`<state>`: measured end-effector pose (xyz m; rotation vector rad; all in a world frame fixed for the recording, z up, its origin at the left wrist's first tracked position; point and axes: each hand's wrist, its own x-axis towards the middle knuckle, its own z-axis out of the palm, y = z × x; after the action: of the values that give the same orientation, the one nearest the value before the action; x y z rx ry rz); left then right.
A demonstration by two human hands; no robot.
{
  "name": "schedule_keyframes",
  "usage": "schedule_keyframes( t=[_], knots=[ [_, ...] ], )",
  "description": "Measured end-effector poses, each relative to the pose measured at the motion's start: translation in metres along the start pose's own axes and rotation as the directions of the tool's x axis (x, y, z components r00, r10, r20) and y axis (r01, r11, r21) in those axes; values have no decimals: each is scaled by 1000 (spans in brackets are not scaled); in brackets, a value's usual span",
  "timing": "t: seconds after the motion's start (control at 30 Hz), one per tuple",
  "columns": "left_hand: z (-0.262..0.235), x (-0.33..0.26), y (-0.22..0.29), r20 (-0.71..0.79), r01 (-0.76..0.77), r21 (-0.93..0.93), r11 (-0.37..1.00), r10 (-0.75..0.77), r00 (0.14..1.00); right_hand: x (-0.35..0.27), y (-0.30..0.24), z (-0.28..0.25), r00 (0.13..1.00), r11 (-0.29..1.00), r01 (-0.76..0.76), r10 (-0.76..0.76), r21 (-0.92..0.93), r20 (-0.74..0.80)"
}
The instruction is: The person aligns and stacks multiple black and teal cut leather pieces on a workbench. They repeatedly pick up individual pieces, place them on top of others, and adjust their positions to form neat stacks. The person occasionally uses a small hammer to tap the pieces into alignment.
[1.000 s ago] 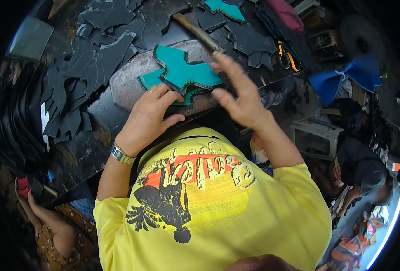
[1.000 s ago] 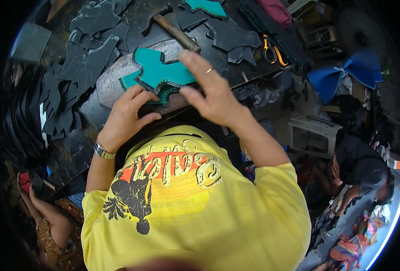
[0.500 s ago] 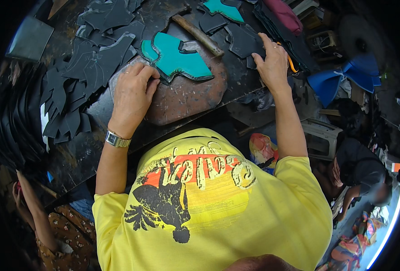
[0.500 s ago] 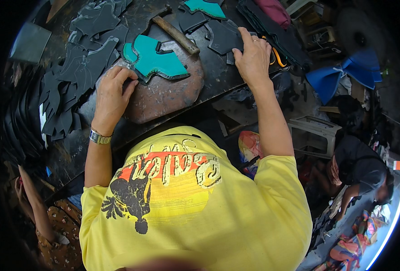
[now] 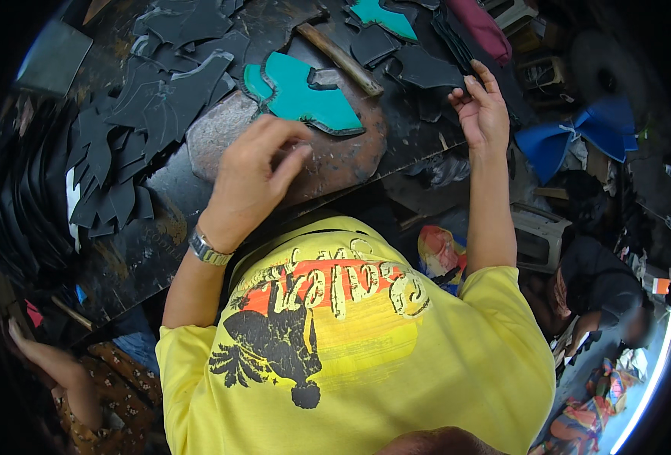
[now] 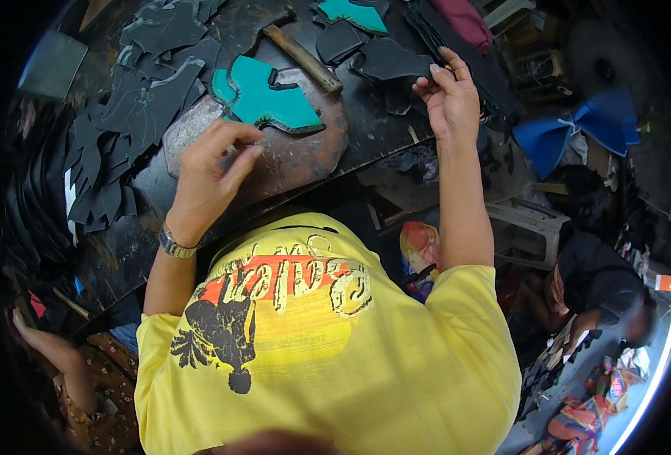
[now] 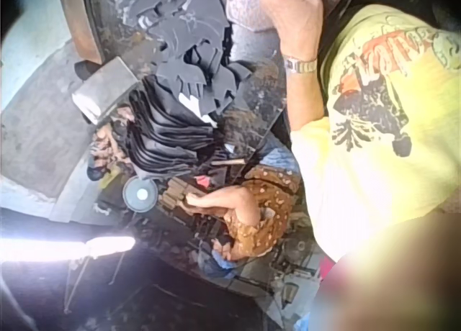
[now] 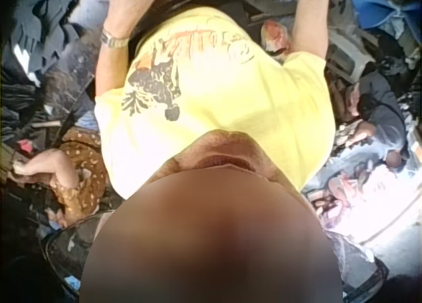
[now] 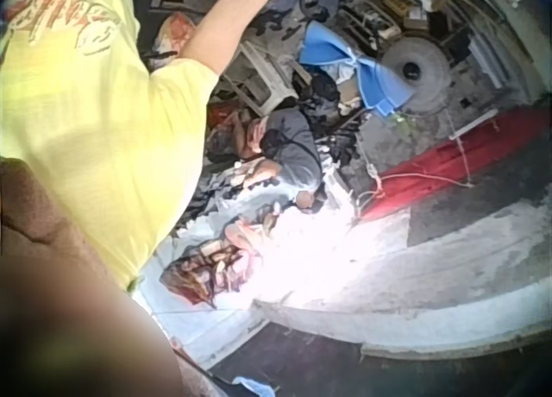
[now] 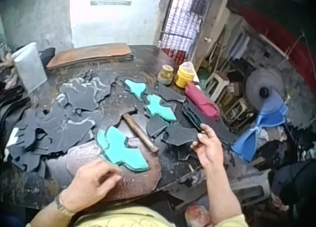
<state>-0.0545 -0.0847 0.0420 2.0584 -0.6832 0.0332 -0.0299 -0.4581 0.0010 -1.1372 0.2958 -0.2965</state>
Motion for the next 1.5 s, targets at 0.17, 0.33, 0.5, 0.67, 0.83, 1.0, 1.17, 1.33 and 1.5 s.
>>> schedule_keyframes(
  t=[0.17, 0.33, 0.5, 0.67, 0.83, 1.0, 1.17, 1.33, 1.5],
  knots=[
    [24, 44, -2, 98, -301, 165, 939, 288, 952, -5, 1, 3, 998, 994, -63, 63, -85, -4],
    [67, 137, -12, 338, -439, 428, 790, 311, 888, -8, -1, 9, 995, 990, -93, 96, -108, 25],
    [104, 192, -30, 446, -325, 571, 754, 47, 894, -9, -3, 1, 997, 989, -76, 78, -124, 9],
    [110, 198, -38, 448, -330, 611, 720, 29, 894, -12, -16, -11, 998, 997, -64, 64, -54, -5],
    [110, 197, -39, 376, -267, 601, 754, 29, 926, -23, -47, -32, 1000, 998, -27, 27, 63, 5],
    [118, 190, -28, 311, -270, 606, 748, 90, 946, -31, -60, -58, 988, 956, 108, -133, 272, 75],
    [145, 184, -6, 310, -187, 616, 765, -16, 951, -23, -38, -65, 990, 880, -2, -67, 476, 127],
    [160, 184, -13, 292, -299, 593, 747, 147, 945, -17, -7, -62, 948, 725, -192, -37, 662, 316],
    [158, 195, -15, 428, -311, 558, 769, 55, 902, -15, -1, -68, 953, 677, -174, -66, 715, 295]
  ],
)
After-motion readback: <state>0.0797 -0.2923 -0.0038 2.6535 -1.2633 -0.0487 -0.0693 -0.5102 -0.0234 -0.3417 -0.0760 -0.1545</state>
